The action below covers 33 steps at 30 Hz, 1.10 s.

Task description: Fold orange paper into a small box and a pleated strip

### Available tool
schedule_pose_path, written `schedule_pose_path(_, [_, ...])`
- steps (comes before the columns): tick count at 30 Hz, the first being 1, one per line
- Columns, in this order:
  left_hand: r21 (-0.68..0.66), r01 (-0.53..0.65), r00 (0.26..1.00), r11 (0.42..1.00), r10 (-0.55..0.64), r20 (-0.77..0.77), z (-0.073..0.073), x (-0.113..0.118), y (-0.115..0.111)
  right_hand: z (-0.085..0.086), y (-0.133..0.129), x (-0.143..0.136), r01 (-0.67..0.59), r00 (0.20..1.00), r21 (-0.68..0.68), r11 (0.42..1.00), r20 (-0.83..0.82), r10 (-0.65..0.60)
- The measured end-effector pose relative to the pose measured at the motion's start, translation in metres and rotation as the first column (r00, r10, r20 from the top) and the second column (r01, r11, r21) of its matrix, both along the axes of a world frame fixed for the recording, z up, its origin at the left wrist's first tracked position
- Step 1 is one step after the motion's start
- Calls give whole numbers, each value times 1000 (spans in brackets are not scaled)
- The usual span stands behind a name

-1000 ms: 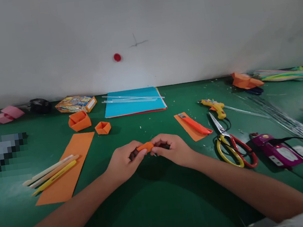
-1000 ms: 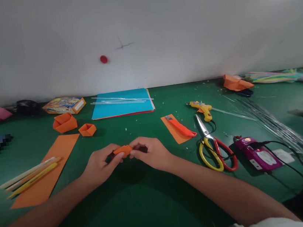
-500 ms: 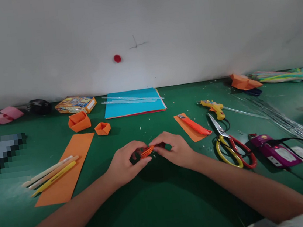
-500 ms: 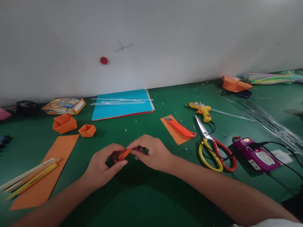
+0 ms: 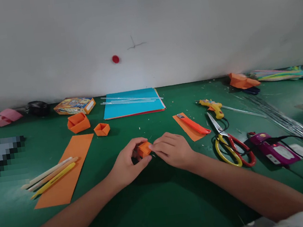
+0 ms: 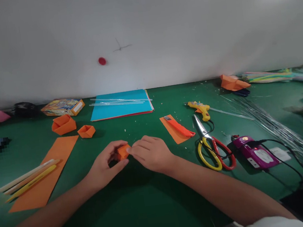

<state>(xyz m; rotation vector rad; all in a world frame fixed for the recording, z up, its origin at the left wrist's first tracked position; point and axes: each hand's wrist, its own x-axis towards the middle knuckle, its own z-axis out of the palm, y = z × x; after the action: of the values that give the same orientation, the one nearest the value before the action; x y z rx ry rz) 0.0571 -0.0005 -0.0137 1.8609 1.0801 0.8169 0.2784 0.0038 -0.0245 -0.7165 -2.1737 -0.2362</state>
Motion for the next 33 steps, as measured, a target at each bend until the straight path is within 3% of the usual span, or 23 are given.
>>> schedule_pose_path(5, [101,-97,988,990,109,-112,2,0,2,1,0,-2,37,998,17,999,48,-38])
schedule_pose_path(10, [224,-50,954,973,113,-278,1,-1,6,-2,0,-2,43,986,-36,998,165,-37])
schedule_pose_path(13, [252,-41,911,967,140,-389,0,-1,5,-4,0,-4,29,981,-186,982,196,8])
schedule_pose_path(16, [274,-11,865,962,147,-480,-1,0,4,-1,1,-5,8,971,-375,927,223,82])
schedule_pose_path(21, [338,52,815,940,156,-558,-2,-1,5,20,4,5,32,966,-566,824,229,119])
schedule_pose_path(25, [350,89,791,933,147,-594,0,-5,8,41,15,38,106,994,-620,778,80,-72])
schedule_pose_path(28, [325,123,779,938,111,-617,1,-10,11,52,24,76,260,938,-636,727,-12,-346])
schedule_pose_path(29, [315,131,775,940,101,-624,2,-11,13,55,26,92,373,877,-639,672,5,-481])
schedule_pose_path(30, [307,141,772,941,90,-629,2,-12,15,58,27,108,525,777,-644,557,95,-622])
schedule_pose_path(31, [299,153,770,942,76,-633,2,-13,16,59,28,125,678,632,-625,387,226,-741])
schedule_pose_path(33, [284,189,773,940,36,-634,1,-14,19,60,26,159,766,479,-613,195,342,-809])
